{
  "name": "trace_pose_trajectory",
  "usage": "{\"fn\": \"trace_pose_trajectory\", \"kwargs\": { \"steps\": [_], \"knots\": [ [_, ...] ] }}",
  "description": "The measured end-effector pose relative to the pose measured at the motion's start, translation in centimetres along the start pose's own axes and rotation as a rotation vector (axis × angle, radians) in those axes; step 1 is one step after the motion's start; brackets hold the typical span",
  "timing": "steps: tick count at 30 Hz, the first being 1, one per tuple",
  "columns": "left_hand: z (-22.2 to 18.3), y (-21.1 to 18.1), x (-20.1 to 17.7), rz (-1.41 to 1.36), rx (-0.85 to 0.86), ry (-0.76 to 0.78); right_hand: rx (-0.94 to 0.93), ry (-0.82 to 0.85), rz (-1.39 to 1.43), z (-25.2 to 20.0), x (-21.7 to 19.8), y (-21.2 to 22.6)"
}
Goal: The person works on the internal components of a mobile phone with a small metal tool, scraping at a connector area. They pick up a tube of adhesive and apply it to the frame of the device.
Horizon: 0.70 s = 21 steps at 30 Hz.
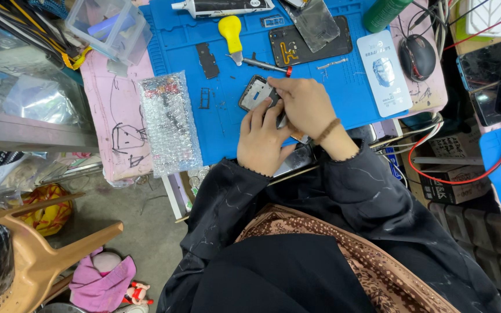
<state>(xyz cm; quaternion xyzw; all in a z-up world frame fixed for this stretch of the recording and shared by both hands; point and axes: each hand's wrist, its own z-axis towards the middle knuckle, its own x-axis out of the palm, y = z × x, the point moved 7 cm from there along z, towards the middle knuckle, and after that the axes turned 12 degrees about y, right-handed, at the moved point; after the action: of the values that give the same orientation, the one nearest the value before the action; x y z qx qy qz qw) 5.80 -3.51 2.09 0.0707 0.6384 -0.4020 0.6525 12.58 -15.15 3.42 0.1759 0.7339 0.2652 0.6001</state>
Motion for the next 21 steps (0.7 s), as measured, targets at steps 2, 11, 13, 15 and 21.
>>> {"fn": "trace_pose_trajectory", "kwargs": {
  "steps": [2, 11, 13, 15, 21],
  "knots": [
    [-0.2, 0.0, 0.1, -0.006, 0.001, -0.011, -0.067, -0.023, 0.008, 0.0, -0.2, 0.3],
    [-0.1, -0.2, -0.4, -0.019, 0.02, -0.031, -0.057, -0.009, -0.022, 0.5, -0.1, 0.0],
    [-0.2, -0.1, -0.4, -0.021, 0.005, -0.028, -0.06, -0.001, -0.009, 0.6, 0.0, 0.1],
    [-0.3, -0.2, -0.4, -0.017, 0.009, -0.019, -0.065, 0.01, 0.02, 0.2, -0.6, -0.4],
    [-0.2, 0.0, 0.0, -0.034, 0.002, -0.002, 0.005, -0.015, -0.074, 1.1, 0.5, 0.0]
  ]
}}
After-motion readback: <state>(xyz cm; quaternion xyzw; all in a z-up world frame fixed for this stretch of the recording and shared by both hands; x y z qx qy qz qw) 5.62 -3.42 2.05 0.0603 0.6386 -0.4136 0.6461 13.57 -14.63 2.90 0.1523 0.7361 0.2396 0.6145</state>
